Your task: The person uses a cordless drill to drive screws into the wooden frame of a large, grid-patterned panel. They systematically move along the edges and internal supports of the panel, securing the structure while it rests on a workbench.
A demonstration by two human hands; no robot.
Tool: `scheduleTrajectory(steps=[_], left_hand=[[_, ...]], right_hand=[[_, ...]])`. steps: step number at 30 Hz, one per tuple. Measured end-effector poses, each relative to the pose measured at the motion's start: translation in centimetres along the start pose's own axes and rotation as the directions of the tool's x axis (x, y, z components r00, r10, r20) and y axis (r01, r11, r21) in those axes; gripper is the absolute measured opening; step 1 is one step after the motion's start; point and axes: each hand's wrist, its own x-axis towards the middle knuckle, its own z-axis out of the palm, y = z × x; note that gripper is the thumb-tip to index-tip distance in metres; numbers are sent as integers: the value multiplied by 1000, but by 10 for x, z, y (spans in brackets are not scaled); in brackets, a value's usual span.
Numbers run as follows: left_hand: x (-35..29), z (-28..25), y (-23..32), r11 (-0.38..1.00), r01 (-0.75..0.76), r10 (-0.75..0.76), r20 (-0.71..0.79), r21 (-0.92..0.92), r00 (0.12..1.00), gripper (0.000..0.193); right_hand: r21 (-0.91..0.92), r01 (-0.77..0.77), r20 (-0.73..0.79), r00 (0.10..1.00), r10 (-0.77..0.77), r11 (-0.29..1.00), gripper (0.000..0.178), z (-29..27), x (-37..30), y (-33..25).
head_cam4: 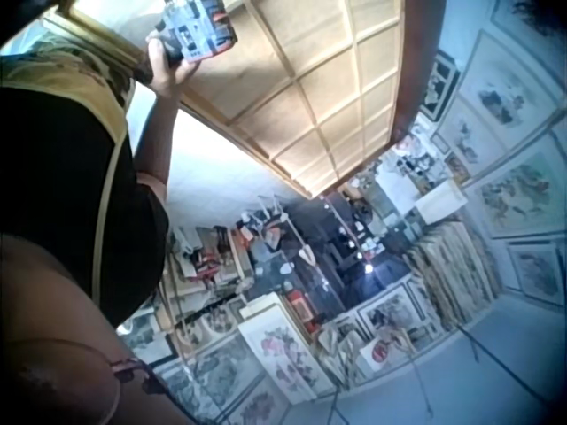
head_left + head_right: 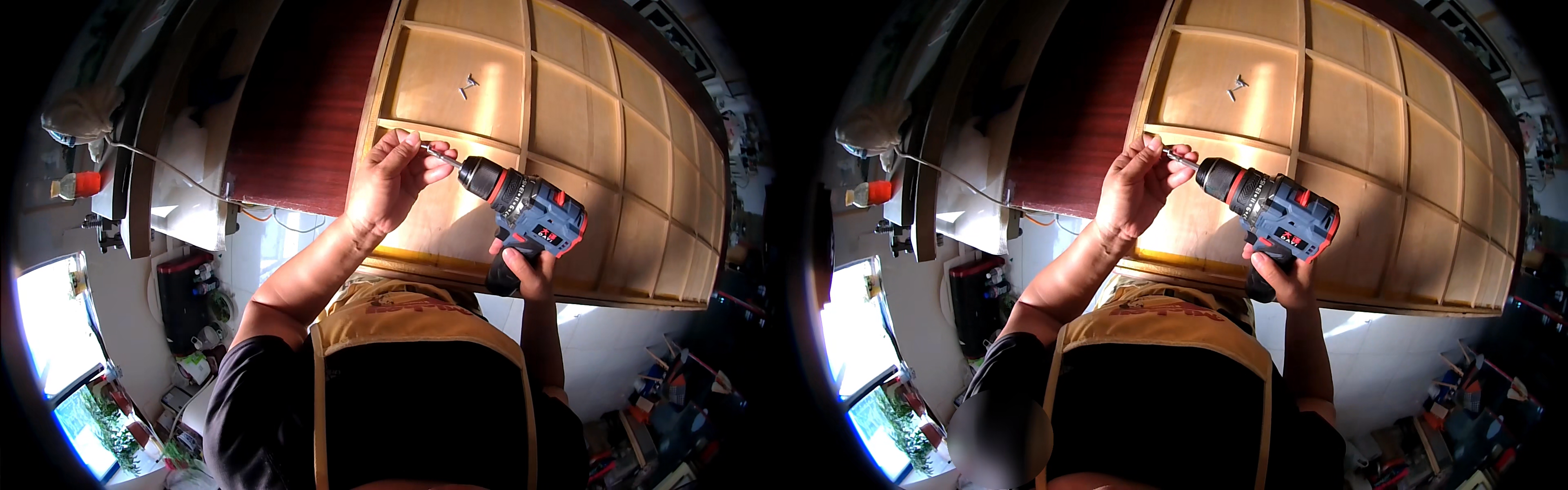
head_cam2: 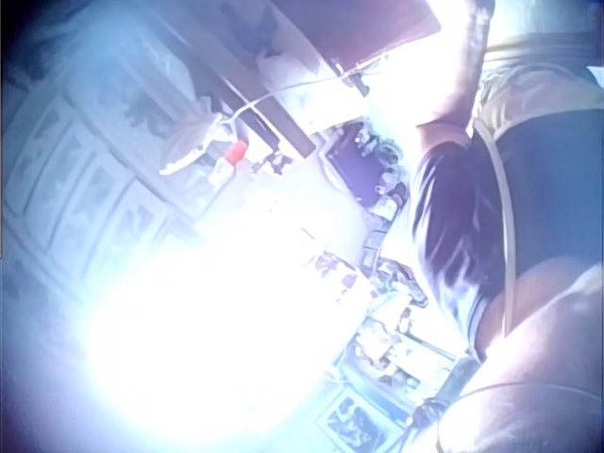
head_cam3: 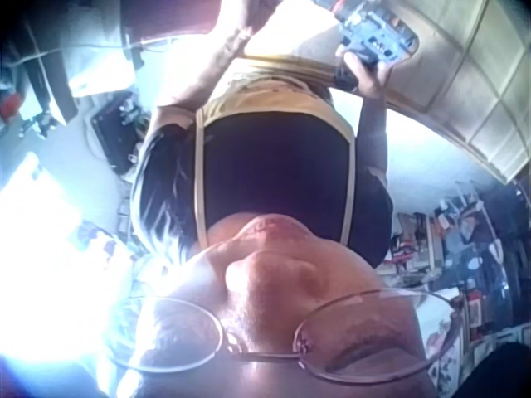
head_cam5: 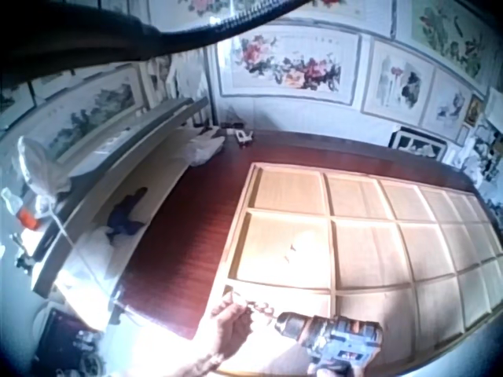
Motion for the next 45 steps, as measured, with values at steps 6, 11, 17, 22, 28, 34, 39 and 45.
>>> scheduleTrajectory(steps=[6, 11, 17, 22, 28, 34, 39, 45], left_hand=[[-1, -2, 2, 1000, -8, 8, 1, 0, 1000, 16], [-6, -9, -3, 1000, -31, 31, 15, -2, 999, 13], [-10, -13, 0, 991, -65, 61, 35, 113, 998, 12], [-6, -15, 7, 987, 34, -41, 42, 158, 998, 13], [13, 9, 27, 940, -6, -39, 124, 340, 991, 15], [70, 32, 38, 863, -127, 46, 176, 489, 983, 20], [158, 13, 44, 603, -356, 60, 405, 714, 912, 57], [350, -101, 62, -522, -38, 573, 383, 852, 724, 57]], right_hand=[[-68, -28, -42, 999, 26, 997, 36, 5, 1, -3], [-20, -28, 5, 1000, 28, 999, 36, 1, -3, 0], [-87, 7, 46, 999, -3, 996, 32, -6, -6, 4], [-396, 127, 44, 992, -120, 910, 26, -10, -4, 8], [-406, 90, 80, 995, -63, 910, 26, -4, 7, -9], [136, -17, -9, 1000, 19, 991, 41, 0, 48, -5], [421, 13, 13, 1000, -20, 907, 46, -27, 103, 3], [439, -5, 9, 1000, 1, 898, 45, -59, 174, 0]])
